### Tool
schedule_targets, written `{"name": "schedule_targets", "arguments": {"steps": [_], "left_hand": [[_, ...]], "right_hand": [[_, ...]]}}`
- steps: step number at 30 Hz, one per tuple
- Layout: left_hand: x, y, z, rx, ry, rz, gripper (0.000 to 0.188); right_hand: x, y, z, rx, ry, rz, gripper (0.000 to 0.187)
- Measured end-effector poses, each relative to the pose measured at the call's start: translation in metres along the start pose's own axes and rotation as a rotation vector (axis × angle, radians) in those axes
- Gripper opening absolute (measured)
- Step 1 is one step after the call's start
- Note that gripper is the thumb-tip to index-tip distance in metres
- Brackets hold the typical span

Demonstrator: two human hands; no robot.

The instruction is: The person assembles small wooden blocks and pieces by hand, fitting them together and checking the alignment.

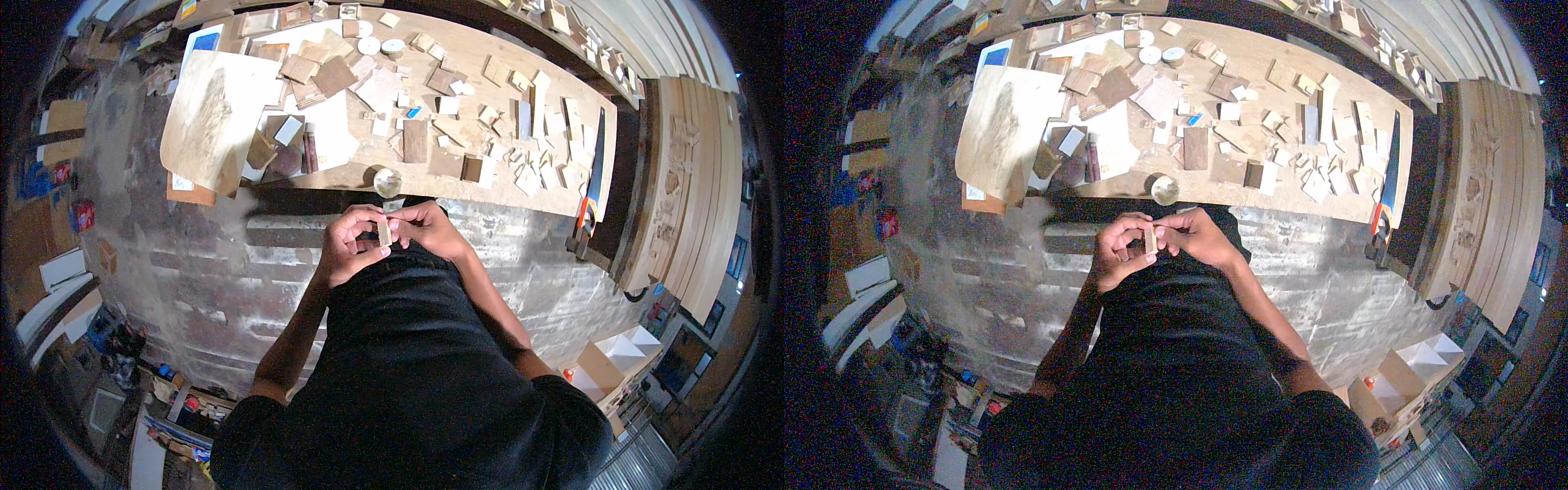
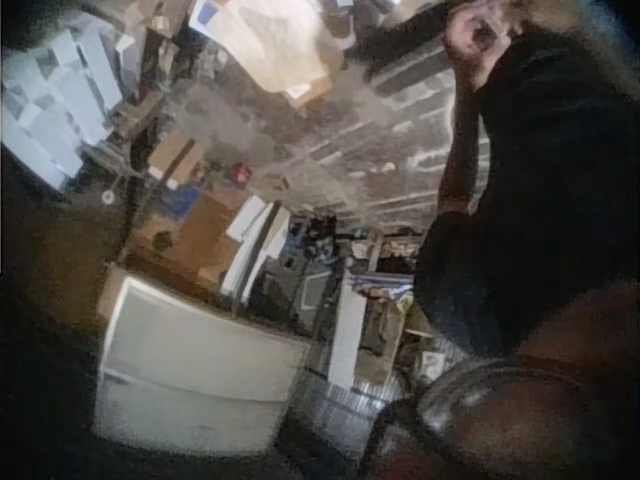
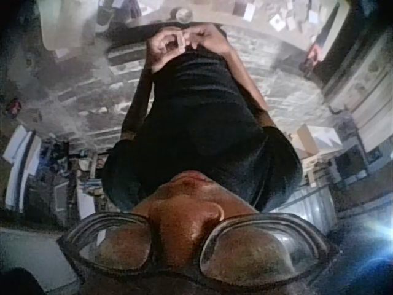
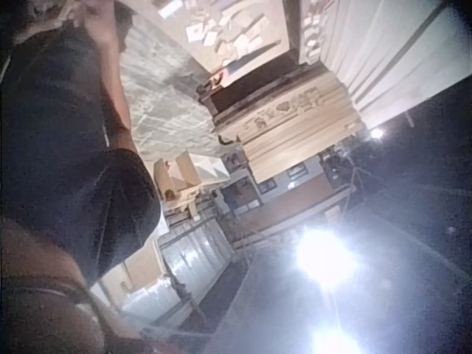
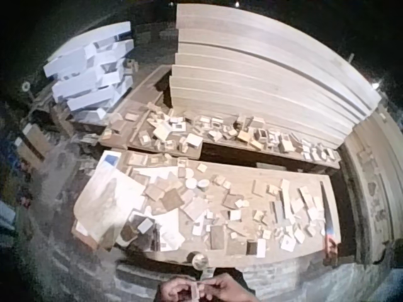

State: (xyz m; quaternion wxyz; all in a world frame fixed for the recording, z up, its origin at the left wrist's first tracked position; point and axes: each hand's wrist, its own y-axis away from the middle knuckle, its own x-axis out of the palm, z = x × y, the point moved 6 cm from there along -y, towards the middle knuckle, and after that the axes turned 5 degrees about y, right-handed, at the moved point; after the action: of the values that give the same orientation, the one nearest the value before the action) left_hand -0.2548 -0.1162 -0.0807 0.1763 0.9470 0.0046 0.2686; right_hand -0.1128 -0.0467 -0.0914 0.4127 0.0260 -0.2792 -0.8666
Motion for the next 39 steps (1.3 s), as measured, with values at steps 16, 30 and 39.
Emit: {"name": "schedule_targets", "arguments": {"steps": [16,30,39], "left_hand": [[-0.022,0.012,0.03,0.032,0.108,-0.165,0.054],[-0.048,0.012,0.032,0.044,0.118,-0.242,0.055],[-0.094,0.02,0.026,0.236,0.054,-0.417,0.052]], "right_hand": [[-0.057,-0.085,-0.054,0.093,1.191,-0.557,0.018],[-0.05,-0.076,-0.047,-0.15,1.172,-0.504,0.012],[-0.055,-0.093,-0.073,-0.102,1.426,-0.359,0.007]]}}
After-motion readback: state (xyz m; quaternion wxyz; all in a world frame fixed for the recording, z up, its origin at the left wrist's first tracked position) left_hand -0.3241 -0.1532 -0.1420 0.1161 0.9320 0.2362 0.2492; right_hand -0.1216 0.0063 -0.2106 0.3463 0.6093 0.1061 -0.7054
